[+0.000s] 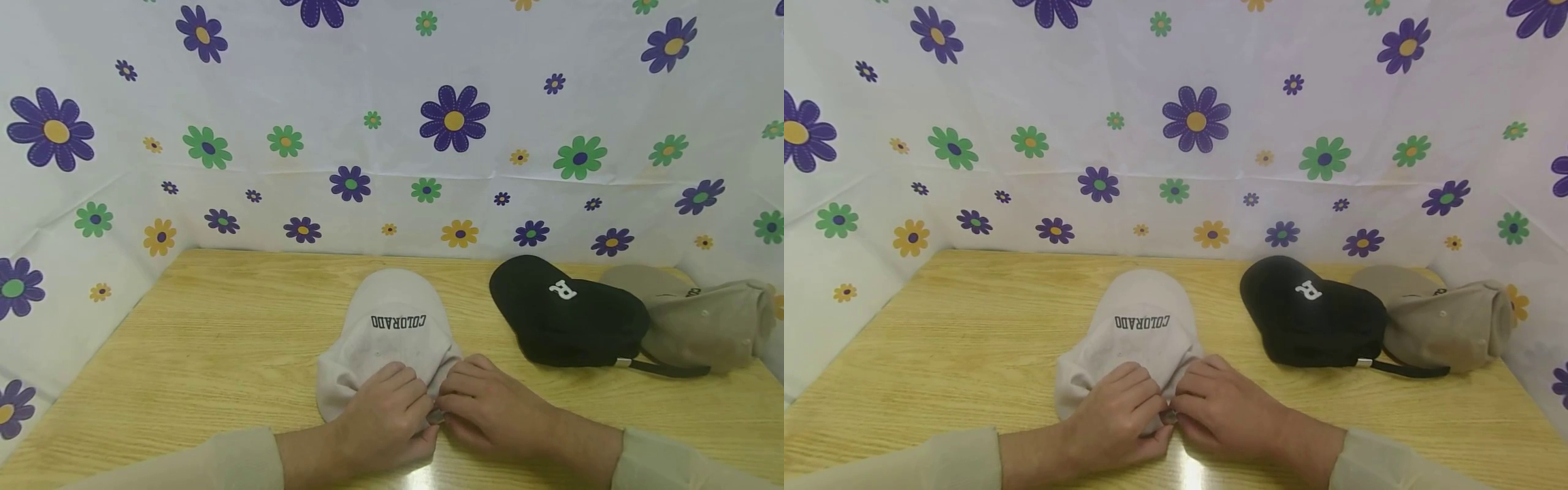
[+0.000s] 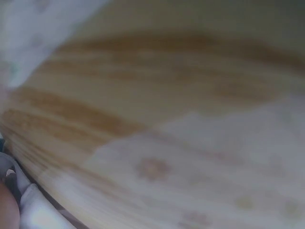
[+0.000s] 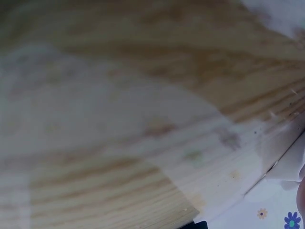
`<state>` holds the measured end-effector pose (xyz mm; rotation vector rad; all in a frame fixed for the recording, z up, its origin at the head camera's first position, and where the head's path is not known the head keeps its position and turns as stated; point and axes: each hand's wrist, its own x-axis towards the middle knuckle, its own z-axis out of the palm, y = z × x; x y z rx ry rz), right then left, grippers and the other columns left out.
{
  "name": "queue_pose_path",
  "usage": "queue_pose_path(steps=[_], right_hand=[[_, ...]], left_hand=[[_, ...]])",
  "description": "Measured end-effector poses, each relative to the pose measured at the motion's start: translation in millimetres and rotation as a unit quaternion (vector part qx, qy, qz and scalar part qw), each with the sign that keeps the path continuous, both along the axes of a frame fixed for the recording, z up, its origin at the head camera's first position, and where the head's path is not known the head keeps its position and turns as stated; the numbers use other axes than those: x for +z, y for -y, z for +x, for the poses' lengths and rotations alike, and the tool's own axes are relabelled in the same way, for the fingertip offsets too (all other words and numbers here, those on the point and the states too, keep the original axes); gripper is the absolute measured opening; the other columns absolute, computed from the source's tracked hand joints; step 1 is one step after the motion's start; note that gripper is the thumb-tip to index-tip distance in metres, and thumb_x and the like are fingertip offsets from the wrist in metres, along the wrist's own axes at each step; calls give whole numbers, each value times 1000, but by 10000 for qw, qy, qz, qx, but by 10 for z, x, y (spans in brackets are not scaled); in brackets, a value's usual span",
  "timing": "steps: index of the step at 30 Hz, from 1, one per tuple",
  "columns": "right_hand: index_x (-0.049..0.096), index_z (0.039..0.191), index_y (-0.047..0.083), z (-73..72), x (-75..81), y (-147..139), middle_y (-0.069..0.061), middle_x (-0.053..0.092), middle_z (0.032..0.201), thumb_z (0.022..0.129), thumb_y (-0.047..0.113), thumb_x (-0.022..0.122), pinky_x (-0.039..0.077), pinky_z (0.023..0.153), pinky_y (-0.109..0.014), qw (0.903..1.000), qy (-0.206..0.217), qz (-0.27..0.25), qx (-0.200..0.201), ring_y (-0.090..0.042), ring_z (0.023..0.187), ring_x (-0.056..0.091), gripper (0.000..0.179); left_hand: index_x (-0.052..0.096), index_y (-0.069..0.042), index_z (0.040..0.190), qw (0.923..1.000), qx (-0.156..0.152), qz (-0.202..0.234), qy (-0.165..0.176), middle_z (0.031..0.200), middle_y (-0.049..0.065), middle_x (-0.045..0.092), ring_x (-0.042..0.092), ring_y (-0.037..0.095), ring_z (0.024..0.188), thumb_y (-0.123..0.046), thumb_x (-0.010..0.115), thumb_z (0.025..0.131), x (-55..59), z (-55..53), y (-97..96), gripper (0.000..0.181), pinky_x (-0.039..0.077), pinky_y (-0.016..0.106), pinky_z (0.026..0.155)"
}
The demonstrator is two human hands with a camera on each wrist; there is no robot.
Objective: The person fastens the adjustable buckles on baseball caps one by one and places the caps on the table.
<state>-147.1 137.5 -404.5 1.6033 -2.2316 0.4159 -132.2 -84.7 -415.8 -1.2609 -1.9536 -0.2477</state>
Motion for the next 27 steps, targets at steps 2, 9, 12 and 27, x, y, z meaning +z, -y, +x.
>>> queue_pose_path(steps=[2,9,12,27], right_hand=[[70,102,21,-8,0,0,13,65,99,88,20,68,37,92,-25,10000,-51,-43,25,-5,97,55,14],[70,97,20,-28,-2,-10,12,63,95,87,19,68,39,90,-28,9995,-262,-156,106,-6,94,56,9],[70,96,20,-24,2,-14,13,63,95,87,19,68,38,90,-27,9997,-180,-149,56,-6,93,55,9],[69,92,22,-18,13,-16,14,61,89,86,20,66,34,89,-24,9996,-66,-244,-85,-5,89,53,7]], left_hand=[[58,-15,67,10000,0,8,8,66,-6,49,44,13,60,-26,65,71,-1,-1,0,14,42,27,66],[58,-16,67,10000,-28,44,57,66,-6,50,43,12,60,-25,65,71,2,-3,-2,13,42,27,65],[57,-16,67,10000,-6,54,53,66,-6,50,43,12,59,-26,65,71,-1,-4,-2,13,42,27,65],[57,-16,67,9999,118,-43,44,66,-6,49,44,13,60,-27,65,70,13,6,8,14,42,28,68]])
